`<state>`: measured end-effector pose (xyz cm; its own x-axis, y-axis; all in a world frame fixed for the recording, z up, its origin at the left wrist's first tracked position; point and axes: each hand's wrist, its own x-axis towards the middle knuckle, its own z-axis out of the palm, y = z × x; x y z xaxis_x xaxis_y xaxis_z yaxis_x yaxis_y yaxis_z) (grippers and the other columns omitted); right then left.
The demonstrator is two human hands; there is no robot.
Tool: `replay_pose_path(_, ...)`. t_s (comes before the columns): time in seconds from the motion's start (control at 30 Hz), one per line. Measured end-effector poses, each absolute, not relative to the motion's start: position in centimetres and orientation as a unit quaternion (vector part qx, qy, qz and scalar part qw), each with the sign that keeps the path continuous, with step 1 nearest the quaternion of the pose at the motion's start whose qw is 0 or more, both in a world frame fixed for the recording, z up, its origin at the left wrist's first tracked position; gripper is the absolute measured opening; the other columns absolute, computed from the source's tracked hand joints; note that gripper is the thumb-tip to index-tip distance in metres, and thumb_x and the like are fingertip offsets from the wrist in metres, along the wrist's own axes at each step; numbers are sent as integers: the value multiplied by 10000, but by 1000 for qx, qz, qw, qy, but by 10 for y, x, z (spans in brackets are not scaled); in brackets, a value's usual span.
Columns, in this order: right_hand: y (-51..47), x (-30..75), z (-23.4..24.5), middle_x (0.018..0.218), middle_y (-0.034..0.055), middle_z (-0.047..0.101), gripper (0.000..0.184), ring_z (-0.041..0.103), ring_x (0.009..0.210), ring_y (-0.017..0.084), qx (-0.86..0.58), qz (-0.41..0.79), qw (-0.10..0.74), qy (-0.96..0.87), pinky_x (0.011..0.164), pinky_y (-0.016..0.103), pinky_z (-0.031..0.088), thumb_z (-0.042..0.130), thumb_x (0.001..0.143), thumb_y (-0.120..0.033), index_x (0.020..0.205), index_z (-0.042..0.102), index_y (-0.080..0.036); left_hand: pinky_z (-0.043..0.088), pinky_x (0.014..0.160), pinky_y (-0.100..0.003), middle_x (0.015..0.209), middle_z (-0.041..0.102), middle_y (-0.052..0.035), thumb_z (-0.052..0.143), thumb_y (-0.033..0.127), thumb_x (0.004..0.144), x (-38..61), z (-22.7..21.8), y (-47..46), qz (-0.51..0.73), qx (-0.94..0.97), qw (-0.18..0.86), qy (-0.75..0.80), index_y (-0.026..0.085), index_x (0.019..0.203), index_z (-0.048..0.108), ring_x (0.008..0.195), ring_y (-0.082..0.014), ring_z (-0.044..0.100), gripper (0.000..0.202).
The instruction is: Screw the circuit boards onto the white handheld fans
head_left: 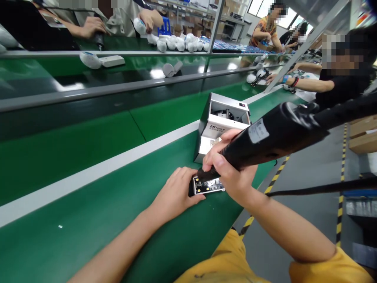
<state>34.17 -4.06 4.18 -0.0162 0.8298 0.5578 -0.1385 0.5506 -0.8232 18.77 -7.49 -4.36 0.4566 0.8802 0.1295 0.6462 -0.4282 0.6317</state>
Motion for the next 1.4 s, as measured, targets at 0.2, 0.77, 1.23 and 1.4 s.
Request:
replay_pose_path(0.2,-43,342,40,709,-43,647,269,634,611,194,-269,378,644,-609,736,443,590,696,882,-230,1088,534,-289,524,900,-470,1097,655,-85,834,303,797,184,-44,-76,240,805,274,469,176,1165,561,1011,-291,601,476)
replay_pose_path(0.77,-29,331,50,591,-72,637,346,578,468,165,-301,465,576,-601,478,302,469,776,774,-240,1028,541,-248,534,933,-497,1146,659,-128,805,328,802,186,-46,-75,228,811,258,473,161,1172,596,1094,-338,600,457)
replay_pose_path(1.23,-14,375,80,622,-63,629,197,592,467,158,-269,274,723,-575,498,327,527,714,825,-208,958,572,-238,479,984,-451,1244,652,-101,743,290,877,183,-44,-73,207,826,266,451,180,1286,603,1119,-284,573,446)
replay_pose_path(1.4,-48,370,71,671,-61,635,254,600,510,158,-265,385,650,-600,537,333,537,703,900,-238,1097,544,-250,482,972,-448,1226,661,-88,777,256,843,185,-42,-74,207,826,269,449,179,1263,617,1108,-284,569,456)
